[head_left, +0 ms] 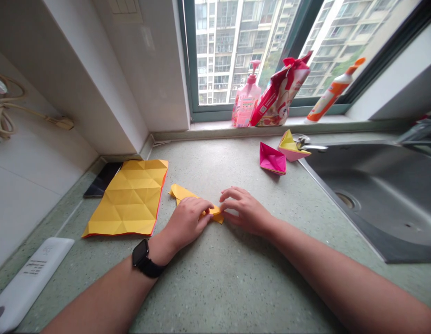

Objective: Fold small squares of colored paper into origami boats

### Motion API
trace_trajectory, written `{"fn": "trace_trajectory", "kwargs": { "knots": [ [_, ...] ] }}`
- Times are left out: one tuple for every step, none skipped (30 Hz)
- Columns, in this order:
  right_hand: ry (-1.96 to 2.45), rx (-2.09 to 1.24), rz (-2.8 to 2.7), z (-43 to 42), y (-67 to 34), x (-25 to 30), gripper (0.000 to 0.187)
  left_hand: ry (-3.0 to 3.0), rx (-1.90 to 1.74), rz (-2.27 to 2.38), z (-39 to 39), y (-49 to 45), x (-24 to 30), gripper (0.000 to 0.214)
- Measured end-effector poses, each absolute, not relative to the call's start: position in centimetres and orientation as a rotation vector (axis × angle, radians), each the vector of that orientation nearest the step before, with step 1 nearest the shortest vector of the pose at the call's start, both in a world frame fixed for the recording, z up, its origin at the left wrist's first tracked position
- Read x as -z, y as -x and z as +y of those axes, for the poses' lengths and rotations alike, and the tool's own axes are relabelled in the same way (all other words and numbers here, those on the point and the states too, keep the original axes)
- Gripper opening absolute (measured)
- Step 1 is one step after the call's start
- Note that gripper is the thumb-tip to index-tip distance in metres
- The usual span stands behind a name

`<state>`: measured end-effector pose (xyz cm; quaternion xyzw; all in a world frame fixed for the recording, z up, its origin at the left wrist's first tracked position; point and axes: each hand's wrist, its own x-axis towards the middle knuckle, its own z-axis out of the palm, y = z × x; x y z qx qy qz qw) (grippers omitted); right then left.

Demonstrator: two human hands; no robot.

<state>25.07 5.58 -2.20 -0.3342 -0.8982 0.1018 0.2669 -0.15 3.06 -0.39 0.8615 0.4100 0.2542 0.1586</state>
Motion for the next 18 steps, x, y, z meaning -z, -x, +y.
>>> {"fn": "trace_trajectory", "kwargs": {
  "knots": [
    [0.917, -0.269, -2.417, 5.68, -25.18, 2.22, 0.01, -2.461, -0.723, 1.178, 3.11, 0.2, 0.37, 0.009],
    [0.932, -0.266, -2.413, 5.77, -25.29, 2.2, 0.01, -2.463, -0.716, 1.181, 3.17, 0.25, 0.35, 0.008],
    [0.947, -0.267, -2.412, 5.85, -25.4, 2.16, 0.011, -2.464, -0.708, 1.181, 3.23, 0.3, 0.34, 0.008],
    [0.961, -0.271, -2.412, 5.92, -25.5, 2.11, 0.011, -2.462, -0.701, 1.176, 3.28, 0.34, 0.33, 0.008],
    [0.975, -0.277, -2.412, 5.97, -25.59, 2.06, 0.012, -2.458, -0.697, 1.166, 3.32, 0.38, 0.35, 0.009],
    [0.99, -0.285, -2.41, 6.02, -25.65, 2.01, 0.011, -2.454, -0.693, 1.151, 3.35, 0.4, 0.38, 0.009],
    [1.007, -0.293, -2.406, 6.06, -25.69, 1.98, 0.011, -2.448, -0.69, 1.132, 3.38, 0.42, 0.42, 0.01],
    [1.024, -0.3, -2.401, 6.09, -25.71, 1.96, 0.01, -2.443, -0.688, 1.112, 3.39, 0.42, 0.48, 0.011],
    [1.041, -0.308, -2.394, 6.11, -25.7, 1.97, 0.009, -2.437, -0.687, 1.093, 3.4, 0.43, 0.54, 0.011],
    [1.057, -0.316, -2.388, 6.13, -25.68, 2.01, 0.009, -2.433, -0.686, 1.076, 3.41, 0.43, 0.61, 0.011],
    [1.071, -0.324, -2.382, 6.16, -25.64, 2.06, 0.009, -2.429, -0.686, 1.065, 3.42, 0.44, 0.67, 0.011],
    [1.082, -0.333, -2.378, 6.19, -25.59, 2.14, 0.009, -2.425, -0.687, 1.06, 3.42, 0.45, 0.73, 0.012],
    [1.091, -0.342, -2.374, 6.23, -25.53, 2.24, 0.008, -2.422, -0.689, 1.058, 3.43, 0.46, 0.77, 0.013],
    [1.1, -0.349, -2.37, 6.29, -25.47, 2.36, 0.009, -2.422, -0.687, 1.056, 3.43, 0.48, 0.81, 0.014],
    [1.107, -0.355, -2.366, 6.35, -25.42, 2.48, 0.009, -2.425, -0.681, 1.05, 3.44, 0.5, 0.84, 0.016],
    [1.113, -0.361, -2.362, 6.41, -25.37, 2.61, 0.01, -2.43, -0.674, 1.042, 3.44, 0.51, 0.86, 0.018],
    [1.119, -0.366, -2.356, 6.48, -25.32, 2.73, 0.011, -2.435, -0.664, 1.03, 3.44, 0.51, 0.86, 0.02],
    [1.125, -0.372, -2.348, 6.55, -25.28, 2.84, 0.012, -2.441, -0.655, 1.016, 3.44, 0.51, 0.86, 0.021]
  ]
}}
